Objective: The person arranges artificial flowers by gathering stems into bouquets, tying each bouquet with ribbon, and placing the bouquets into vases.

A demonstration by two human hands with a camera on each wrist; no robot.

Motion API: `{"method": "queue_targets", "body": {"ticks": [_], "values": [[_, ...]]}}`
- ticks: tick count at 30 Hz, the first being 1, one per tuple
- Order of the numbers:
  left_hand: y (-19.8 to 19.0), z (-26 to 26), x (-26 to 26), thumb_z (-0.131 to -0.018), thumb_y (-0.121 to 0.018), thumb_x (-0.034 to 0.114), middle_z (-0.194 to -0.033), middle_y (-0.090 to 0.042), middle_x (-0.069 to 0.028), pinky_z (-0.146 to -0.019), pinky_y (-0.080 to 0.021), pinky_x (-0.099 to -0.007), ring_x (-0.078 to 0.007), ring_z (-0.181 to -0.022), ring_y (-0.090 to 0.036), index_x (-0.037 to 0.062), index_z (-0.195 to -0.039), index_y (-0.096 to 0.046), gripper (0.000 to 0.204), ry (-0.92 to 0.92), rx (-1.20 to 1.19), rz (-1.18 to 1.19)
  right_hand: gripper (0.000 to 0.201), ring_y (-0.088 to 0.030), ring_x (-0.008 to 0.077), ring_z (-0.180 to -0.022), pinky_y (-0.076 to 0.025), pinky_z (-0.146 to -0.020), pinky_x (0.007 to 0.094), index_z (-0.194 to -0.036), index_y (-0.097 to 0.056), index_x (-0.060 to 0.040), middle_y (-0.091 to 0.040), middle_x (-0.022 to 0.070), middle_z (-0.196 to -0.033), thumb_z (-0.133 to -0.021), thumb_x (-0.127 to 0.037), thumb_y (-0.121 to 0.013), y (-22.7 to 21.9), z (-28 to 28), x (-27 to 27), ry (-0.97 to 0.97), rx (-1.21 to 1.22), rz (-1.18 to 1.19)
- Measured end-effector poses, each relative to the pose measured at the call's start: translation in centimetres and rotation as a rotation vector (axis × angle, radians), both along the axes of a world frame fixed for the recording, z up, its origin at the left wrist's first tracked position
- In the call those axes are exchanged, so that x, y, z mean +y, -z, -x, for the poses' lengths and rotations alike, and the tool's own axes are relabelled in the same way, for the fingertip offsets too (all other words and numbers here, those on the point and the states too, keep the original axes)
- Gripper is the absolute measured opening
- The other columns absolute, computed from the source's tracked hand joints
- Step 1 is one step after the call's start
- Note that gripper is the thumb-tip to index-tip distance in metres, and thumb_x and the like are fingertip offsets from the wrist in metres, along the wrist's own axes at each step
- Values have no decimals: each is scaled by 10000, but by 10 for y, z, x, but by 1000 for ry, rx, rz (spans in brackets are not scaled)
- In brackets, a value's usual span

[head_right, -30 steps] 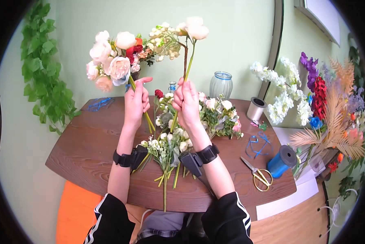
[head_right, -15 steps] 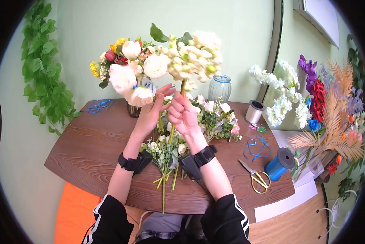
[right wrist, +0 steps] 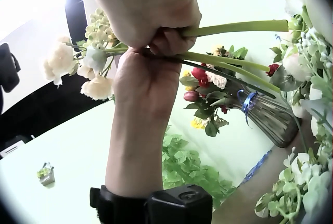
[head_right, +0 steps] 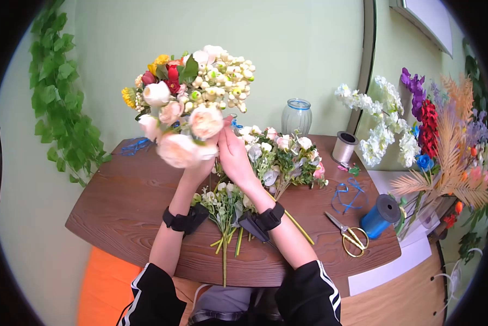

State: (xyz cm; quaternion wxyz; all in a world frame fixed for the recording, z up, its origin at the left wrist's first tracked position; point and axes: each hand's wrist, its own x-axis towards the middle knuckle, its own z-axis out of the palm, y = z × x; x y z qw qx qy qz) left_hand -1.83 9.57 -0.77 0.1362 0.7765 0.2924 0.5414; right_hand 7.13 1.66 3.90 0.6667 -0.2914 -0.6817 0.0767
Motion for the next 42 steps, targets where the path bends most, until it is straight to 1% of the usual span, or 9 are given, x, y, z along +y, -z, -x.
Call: {"method": "queue_targets", "body": {"ticks": [1, 11, 14, 17, 23, 29, 33, 37, 42], "values": [[-8, 2, -6, -860, -371, 132, -1091, -490, -133, -870, -362, -295, -198, -1010, -465, 4, -1049, -437, 238, 96, -21, 29, 252, -456, 111, -498, -361, -469, 246, -960, -453, 8, -475, 33, -546, -884, -201, -332, -1, 1, -2, -95, 83, 193], [-61, 3, -59, -901, -280, 326, -990, -534, -107, -832, -388, -295, -188, -970, -491, 18, -989, -439, 358, 771, -566, 322, 247, -529, 275, -559, -395, -521, 339, -900, -395, -26, -515, 146, -619, -877, -268, -352, -6, 7, -9, -2, -4, 243], [-79, 14, -73, -902, -294, 290, -699, -512, -50, -831, -404, -371, -203, -816, -549, 67, -787, -384, 266, 580, -632, 163, 286, -542, 330, -607, -399, -539, 373, -889, -348, -17, -521, 184, -631, -876, -303, -342, -7, 9, -16, 7, -143, 443], [-77, 25, -60, -895, -327, 307, -558, -344, 30, -625, -451, -273, -57, -472, -388, 68, -808, -387, 262, 709, -736, 162, 292, -534, 363, -613, -392, -533, 402, -911, -345, -14, -522, 190, -622, -877, -303, -333, 3, 17, -11, 60, -179, 271], [-80, 25, -65, -893, -348, 298, -555, -242, 54, -377, -227, -181, -35, -432, -211, 82, -784, -371, 243, 683, -739, 266, 217, -530, 366, -623, -395, -541, 388, -938, -371, -52, -521, 201, -655, -886, -252, -305, 0, 22, -20, 11, -271, 353], [-84, 31, -63, -900, -304, 286, -728, -545, -61, -561, -483, -227, -95, -571, -540, 0, -1028, -424, 335, 432, -594, 177, 183, -530, 353, -563, -387, -486, 382, -892, -423, -63, -512, 177, -589, -877, -228, -346, 5, 22, -12, 32, -97, 246], [-82, 30, -59, -900, -307, 289, -680, -519, -41, -432, -412, -179, -56, -478, -486, 14, -978, -439, 315, 286, -624, 212, 255, -434, 137, -477, -348, -448, 283, -823, -427, -45, -430, 42, -530, -887, -274, -335, -8, 4, -10, 61, 88, 290], [-81, 47, -50, -898, -322, 296, -575, -433, 14, -324, -240, -133, -8, -379, -349, 32, -896, -445, 291, 274, -614, 181, 268, -316, 48, -467, -271, -410, 196, -756, -422, -88, -349, -54, -557, -884, -309, -343, -20, -37, -3, 168, 103, 286], [-88, 58, -54, -898, -334, 286, -557, -390, 20, -337, -229, -144, -18, -377, -319, 36, -870, -444, 275, 324, -617, 157, 271, -430, 167, -540, -356, -521, 294, -756, -454, -15, -459, 58, -597, -862, -242, -352, -16, -102, 1, 437, -332, 483]]}}
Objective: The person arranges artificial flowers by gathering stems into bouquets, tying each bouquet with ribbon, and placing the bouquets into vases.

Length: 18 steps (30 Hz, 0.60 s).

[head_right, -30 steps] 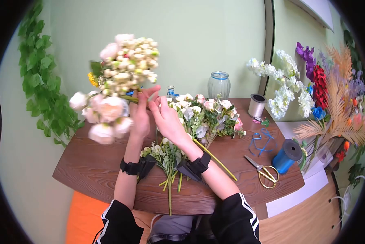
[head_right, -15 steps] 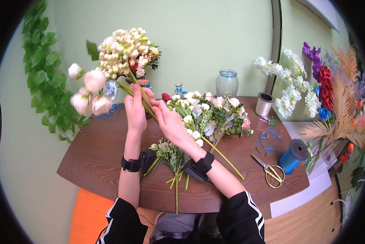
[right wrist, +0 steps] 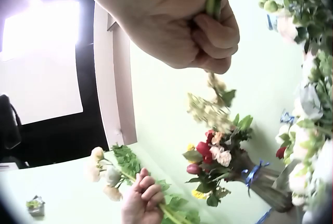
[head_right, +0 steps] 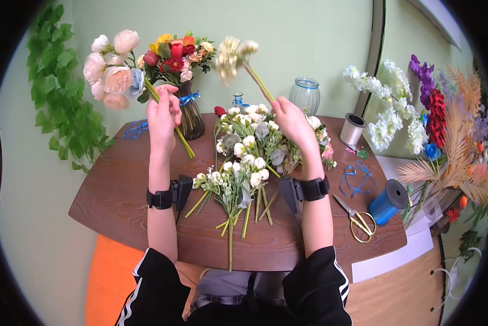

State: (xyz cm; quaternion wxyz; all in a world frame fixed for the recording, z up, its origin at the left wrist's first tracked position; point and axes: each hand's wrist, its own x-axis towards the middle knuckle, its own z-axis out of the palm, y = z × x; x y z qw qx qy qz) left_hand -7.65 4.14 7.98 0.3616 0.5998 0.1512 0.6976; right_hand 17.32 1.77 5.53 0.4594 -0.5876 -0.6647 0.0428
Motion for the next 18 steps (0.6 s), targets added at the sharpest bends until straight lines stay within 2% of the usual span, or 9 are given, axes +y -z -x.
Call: {"method": "queue_targets", "body": {"ticks": [1, 4, 7, 10, 13, 14, 18], "values": [[0, 1, 0, -897, -334, 287, -556, -389, 19, -337, -228, -144, -18, -377, -320, 36, -869, -443, 275, 1, 7, 2, 297, -517, 246, -592, -403, -595, 346, -781, -477, 5, -535, 121, -647, -852, -253, -348, 1, -10, -1, 70, -120, 92], [-2, 3, -1, -896, -324, 314, -545, -386, 21, -352, -255, -155, -20, -381, -323, 31, -848, -439, 309, -7, 46, 3, 272, -527, 212, -580, -411, -577, 341, -768, -515, -1, -558, 101, -641, -834, -220, -368, 4, -29, -6, 63, -228, 416], [-3, 4, -3, -895, -328, 314, -542, -383, 21, -352, -254, -154, -20, -381, -323, 33, -845, -438, 306, 7, 57, -3, 247, -531, 166, -563, -417, -535, 314, -758, -546, -17, -588, 71, -647, -805, -207, -396, 6, -40, -11, 16, -157, 739], [-3, 6, -2, -894, -331, 312, -540, -383, 20, -348, -254, -155, -22, -379, -326, 35, -842, -438, 302, 17, 46, 1, 224, -552, 131, -565, -443, -529, 248, -752, -553, -28, -601, 80, -645, -790, -217, -440, 14, -41, -10, -10, -307, 866], [-3, 8, -1, -894, -334, 310, -540, -383, 19, -342, -253, -155, -21, -376, -330, 35, -841, -438, 299, 15, 33, 1, 240, -572, 132, -607, -452, -545, 246, -744, -577, -8, -612, 86, -667, -762, -227, -482, 17, -31, -5, 34, -534, 950], [-3, 9, 0, -893, -335, 310, -540, -383, 19, -341, -253, -155, -21, -376, -330, 35, -841, -438, 298, 21, 29, 4, 208, -591, 150, -597, -468, -532, 263, -728, -578, 12, -612, 97, -660, -729, -192, -531, 15, -25, -4, -40, -528, 941], [-2, 12, 1, -893, -339, 304, -540, -384, 18, -338, -253, -156, -21, -375, -333, 35, -842, -439, 292, 39, 27, 16, 140, -616, 193, -577, -491, -497, 278, -737, -560, 32, -609, 129, -667, -702, -104, -560, 30, -17, 11, -33, -494, 890]]}}
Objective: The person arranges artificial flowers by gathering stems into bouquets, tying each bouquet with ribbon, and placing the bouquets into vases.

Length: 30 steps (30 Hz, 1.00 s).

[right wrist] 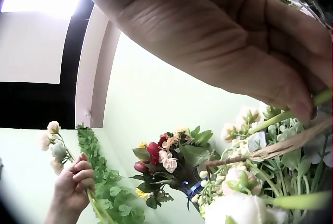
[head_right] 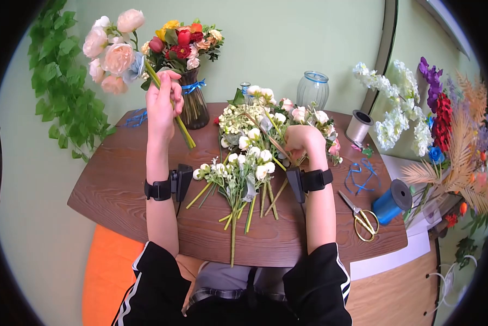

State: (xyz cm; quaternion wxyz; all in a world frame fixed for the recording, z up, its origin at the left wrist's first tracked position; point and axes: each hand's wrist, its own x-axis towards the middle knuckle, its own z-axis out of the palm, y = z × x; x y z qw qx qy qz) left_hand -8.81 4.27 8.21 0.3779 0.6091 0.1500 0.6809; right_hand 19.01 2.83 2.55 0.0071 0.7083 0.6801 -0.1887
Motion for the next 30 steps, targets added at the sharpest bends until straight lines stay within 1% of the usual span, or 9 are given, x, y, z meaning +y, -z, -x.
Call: {"method": "queue_targets", "body": {"ticks": [3, 6, 9, 12, 15, 17, 19, 25, 30], "values": [[-1, 1, -2, -893, -341, 294, -540, -385, 18, -339, -256, -157, -23, -376, -335, 37, -843, -442, 281, 14, 15, 9, 167, -617, 188, -593, -492, -512, 272, -758, -546, 40, -605, 131, -661, -701, -117, -562, -3, 5, -2, 44, 32, 16], [-2, 0, -4, -895, -339, 281, -539, -384, 17, -341, -261, -159, -25, -376, -337, 38, -843, -444, 270, 8, 43, 17, 175, -612, 183, -582, -492, -526, 270, -788, -543, 30, -599, 125, -650, -693, -115, -565, -10, 10, -15, 143, 125, -123], [-1, 0, -3, -896, -337, 275, -538, -383, 17, -344, -267, -159, -27, -377, -338, 37, -841, -445, 267, 8, 61, 14, 231, -610, 172, -583, -481, -543, 264, -804, -571, 31, -615, 109, -709, -662, -149, -604, -22, 23, -28, 133, 104, -259], [-2, 0, -3, -896, -336, 277, -539, -382, 17, -347, -271, -159, -28, -379, -339, 38, -840, -444, 268, 3, 74, 14, 214, -589, 157, -546, -479, -526, 249, -743, -579, 14, -593, 100, -632, -646, -172, -621, -24, 25, -24, -34, 83, -179], [-2, -1, -4, -894, -340, 284, -541, -381, 17, -348, -272, -160, -29, -380, -340, 39, -841, -444, 271, 10, 79, 17, 213, -587, 142, -551, -474, -519, 244, -682, -597, 12, -594, 94, -616, -615, -185, -643, -24, 43, -30, -75, -18, 90], [-1, -1, -4, -893, -343, 287, -543, -379, 17, -347, -272, -159, -29, -380, -341, 41, -842, -444, 271, 16, 78, 22, 190, -588, 144, -551, -473, -502, 239, -662, -592, 23, -594, 93, -597, -600, -150, -642, -11, 46, -21, -96, -53, 152], [-1, -1, -4, -893, -345, 290, -544, -378, 18, -347, -271, -159, -29, -379, -340, 42, -843, -444, 271, 15, 76, 28, 132, -603, 140, -579, -478, -515, 245, -694, -596, 18, -618, 95, -665, -621, -90, -613, -5, 45, -13, -88, -54, 195], [-1, -1, -3, -891, -351, 289, -540, -379, 17, -345, -267, -157, -27, -377, -338, 43, -852, -446, 267, 38, 63, 18, 70, -574, 121, -552, -464, -493, 224, -738, -519, 3, -598, 75, -646, -723, -65, -518, -30, 25, -28, -254, 293, 38], [0, -5, -4, -894, -341, 292, -549, -389, 17, -325, -249, -146, -30, -380, -373, 46, -879, -451, 270, 100, 82, 29, 71, -544, 96, -552, -447, -497, 212, -818, -475, -12, -578, 46, -671, -792, -76, -492, -56, 17, -51, -307, 625, -269]]}}
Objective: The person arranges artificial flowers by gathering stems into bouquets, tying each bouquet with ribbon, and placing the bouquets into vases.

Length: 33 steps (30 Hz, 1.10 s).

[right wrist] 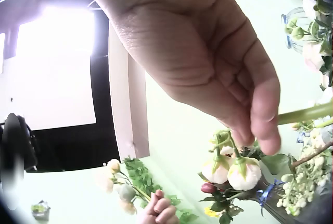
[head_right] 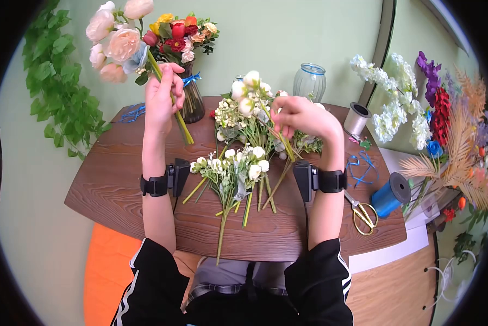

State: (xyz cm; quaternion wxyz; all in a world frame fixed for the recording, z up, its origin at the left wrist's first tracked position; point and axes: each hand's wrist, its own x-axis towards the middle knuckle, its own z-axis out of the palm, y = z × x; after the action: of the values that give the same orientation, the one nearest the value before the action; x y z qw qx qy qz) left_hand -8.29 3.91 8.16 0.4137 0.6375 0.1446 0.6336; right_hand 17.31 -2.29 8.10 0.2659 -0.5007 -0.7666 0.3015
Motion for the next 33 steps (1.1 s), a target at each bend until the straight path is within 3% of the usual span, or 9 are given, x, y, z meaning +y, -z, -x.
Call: {"method": "queue_targets", "body": {"ticks": [5, 7, 12, 15, 19, 20, 24, 29, 33], "values": [[3, -13, 0, -895, -321, 311, -605, -499, -32, -342, -340, -143, -71, -447, -502, 18, -953, -455, 327, 92, 130, 46, 106, -485, 54, -540, -388, -490, 177, -859, -482, -42, -566, 31, -692, -840, -144, -461, -14, 10, -17, 41, 382, -219], [5, -24, -4, -891, -316, 333, -656, -549, -74, -454, -452, -192, -121, -546, -565, 5, -991, -459, 371, 163, 217, 37, 121, -476, 52, -544, -394, -516, 174, -886, -483, -48, -579, 35, -700, -846, -161, -462, -17, 15, -17, 0, 487, -307], [14, -57, -18, -883, -325, 357, -842, -581, -138, -655, -493, -279, -178, -751, -591, -18, -1103, -426, 447, 391, 324, 76, 119, -482, 41, -579, -383, -542, 171, -884, -477, -31, -573, 32, -678, -824, -132, -497, -16, 37, -12, 5, 627, -530], [17, -63, -28, -884, -320, 361, -895, -576, -133, -697, -478, -275, -183, -801, -583, -25, -1115, -430, 463, 450, 433, 76, 139, -501, 61, -616, -441, -522, 198, -872, -483, -4, -557, 33, -726, -795, -109, -531, -9, 46, -3, 111, 642, -698], [21, -65, -26, -889, -320, 311, -745, -580, -73, -526, -427, -231, -108, -634, -563, -8, -900, -512, 372, 354, 605, -48, 230, -515, 105, -684, -481, -526, 231, -966, -504, 11, -542, 47, -818, -758, -73, -553, -7, 59, -16, 316, 590, -901], [24, -68, -27, -889, -326, 288, -601, -508, -16, -464, -359, -203, -67, -530, -491, 7, -808, -506, 343, 374, 547, -55, 249, -515, 110, -696, -466, -553, 231, -984, -503, 3, -547, 52, -828, -751, -66, -556, -3, 58, -17, 274, 599, -946], [28, -76, -29, -887, -339, 282, -519, -322, 43, -426, -282, -191, -45, -457, -296, 38, -768, -497, 314, 452, 388, 108, 206, -523, 100, -683, -428, -614, 228, -949, -539, 15, -586, 63, -828, -748, -33, -537, -6, 56, -11, 207, 607, -991], [30, -71, -24, -862, -371, 246, -542, -329, 63, -420, -235, -195, -33, -470, -286, 43, -792, -469, 237, 349, 386, 74, 172, -566, 115, -773, -434, -681, 237, -920, -572, 26, -615, 79, -823, -771, -46, -526, -7, 62, -12, 194, 707, -765], [35, -75, -23, -885, -362, 279, -570, -297, 79, -398, -182, -163, -9, -462, -242, 82, -810, -444, 226, 230, 287, -85, 217, -555, 117, -828, -425, -717, 250, -972, -539, 34, -606, 103, -875, -773, -44, -504, -4, 70, -12, 131, 682, -865]]}}
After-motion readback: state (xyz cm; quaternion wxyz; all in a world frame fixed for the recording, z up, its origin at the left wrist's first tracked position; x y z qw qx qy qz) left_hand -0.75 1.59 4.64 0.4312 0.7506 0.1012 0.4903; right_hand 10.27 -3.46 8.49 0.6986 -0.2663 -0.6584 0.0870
